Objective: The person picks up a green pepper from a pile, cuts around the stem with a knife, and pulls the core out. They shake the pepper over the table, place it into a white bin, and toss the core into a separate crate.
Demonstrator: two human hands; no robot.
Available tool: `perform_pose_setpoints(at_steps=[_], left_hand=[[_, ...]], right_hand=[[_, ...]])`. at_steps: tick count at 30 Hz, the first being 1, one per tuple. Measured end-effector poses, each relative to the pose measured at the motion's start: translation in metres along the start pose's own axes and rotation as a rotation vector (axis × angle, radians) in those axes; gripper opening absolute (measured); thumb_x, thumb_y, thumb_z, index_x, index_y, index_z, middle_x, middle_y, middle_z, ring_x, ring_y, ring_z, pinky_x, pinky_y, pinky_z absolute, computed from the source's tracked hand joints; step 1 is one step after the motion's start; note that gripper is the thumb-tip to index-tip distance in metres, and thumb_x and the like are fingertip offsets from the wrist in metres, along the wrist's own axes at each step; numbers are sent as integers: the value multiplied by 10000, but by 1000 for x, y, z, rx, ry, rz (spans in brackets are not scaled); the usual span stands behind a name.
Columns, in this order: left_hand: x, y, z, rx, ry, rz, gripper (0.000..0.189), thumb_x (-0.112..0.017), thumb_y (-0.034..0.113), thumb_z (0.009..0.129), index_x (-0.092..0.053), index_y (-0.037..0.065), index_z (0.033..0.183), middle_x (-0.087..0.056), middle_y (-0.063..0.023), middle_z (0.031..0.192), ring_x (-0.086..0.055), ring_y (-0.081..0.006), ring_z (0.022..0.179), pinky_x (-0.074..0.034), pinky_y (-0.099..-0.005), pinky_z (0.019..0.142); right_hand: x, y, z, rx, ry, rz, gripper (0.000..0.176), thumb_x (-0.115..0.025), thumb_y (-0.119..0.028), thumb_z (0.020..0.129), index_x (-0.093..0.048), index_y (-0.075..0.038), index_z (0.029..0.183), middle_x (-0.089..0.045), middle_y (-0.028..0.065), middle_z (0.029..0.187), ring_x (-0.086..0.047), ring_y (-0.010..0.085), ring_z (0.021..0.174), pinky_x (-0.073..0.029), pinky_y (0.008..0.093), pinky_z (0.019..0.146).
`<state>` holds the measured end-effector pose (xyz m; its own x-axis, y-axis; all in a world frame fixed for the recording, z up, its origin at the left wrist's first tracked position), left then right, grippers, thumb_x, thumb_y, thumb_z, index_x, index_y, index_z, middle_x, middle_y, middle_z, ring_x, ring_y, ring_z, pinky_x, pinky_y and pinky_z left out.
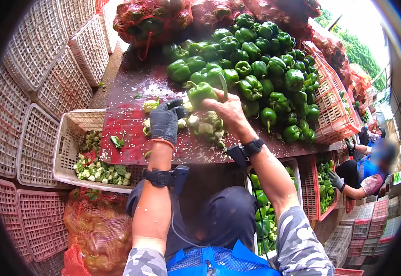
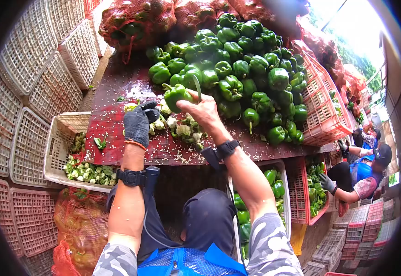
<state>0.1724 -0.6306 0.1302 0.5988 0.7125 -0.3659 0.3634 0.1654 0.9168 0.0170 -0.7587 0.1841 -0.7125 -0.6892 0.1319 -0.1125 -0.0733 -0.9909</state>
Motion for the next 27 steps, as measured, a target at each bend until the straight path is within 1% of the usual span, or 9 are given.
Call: perform_pose_setpoints(at_steps=[4,5,7,12,15,17,19,21,27], left_hand=[[-31,-11,-12,-293,-103,174,431,-681,-56,804,-652,14,1229,-740,-61,1000,-697,-141,794,-574,-276,653],[-40,4,-27,-155,-165,223,397,-708,-5,772,-646,2,1163,-734,-63,967,-687,-139,785,-561,-275,665],[-51,2,-37,-247,-107,154,387,-699,14,743,-635,6,1125,-723,-69,944,-681,-144,774,-553,-275,686],[-58,-13,-51,-391,56,290,376,-707,65,744,-639,-8,1107,-717,-103,902,-699,-216,782,-560,-323,721],[-51,-12,-50,-460,9,359,378,-716,200,817,-641,-19,1116,-723,-103,876,-702,-219,774,-556,-332,709],[-42,-13,-45,-629,-23,459,431,-677,345,892,-656,-10,1134,-738,-102,883,-708,-213,773,-552,-333,698],[-35,-18,-35,-613,-209,448,492,-647,424,918,-662,-8,1153,-746,-100,908,-711,-211,773,-549,-338,688],[-27,-24,-27,-509,-242,434,472,-686,378,880,-670,-4,1155,-748,-109,900,-716,-214,778,-550,-334,685],[-46,-9,-47,-440,-397,476,426,-672,175,780,-682,35,1182,-755,-132,900,-726,-224,769,-568,-332,714]], right_hand=[[-3,-6,-30,66,-138,117,548,-787,-103,856,-604,8,1361,-714,37,1145,-652,86,964,-549,274,874],[-5,0,-36,98,-140,109,565,-792,-101,847,-601,-3,1369,-711,33,1146,-650,80,961,-550,272,862],[-2,6,-47,195,-55,-66,558,-792,-91,834,-613,-14,1357,-718,30,1124,-647,69,953,-544,268,871],[-1,-6,-80,478,147,-495,634,-835,-235,767,-622,-15,1322,-658,197,1253,-657,327,1149,-514,401,997],[5,-15,-89,536,61,-512,656,-850,-278,779,-615,-20,1334,-654,184,1268,-654,295,1151,-529,387,974],[7,-19,-98,501,50,-379,572,-819,-300,840,-639,-14,1302,-692,158,1181,-681,241,1055,-554,360,893],[20,-11,-101,159,59,-216,457,-729,-333,936,-674,-4,1247,-721,123,1082,-683,161,885,-557,320,775],[31,-15,-107,119,45,-265,500,-536,-462,1041,-729,-3,1087,-694,64,778,-620,93,642,-513,284,614],[28,-24,-119,20,37,-383,635,-417,-502,1073,-713,2,823,-649,74,650,-604,149,553,-492,340,561]])
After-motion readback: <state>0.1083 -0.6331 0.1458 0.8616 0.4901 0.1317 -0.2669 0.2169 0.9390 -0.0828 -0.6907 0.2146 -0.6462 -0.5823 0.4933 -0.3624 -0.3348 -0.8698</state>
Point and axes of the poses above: each hand's wrist, its own z-axis towards the middle knuckle, its own x-axis out of the back of the hand, y = z × x, the point moved 2 cm from there along z, towards the middle knuckle
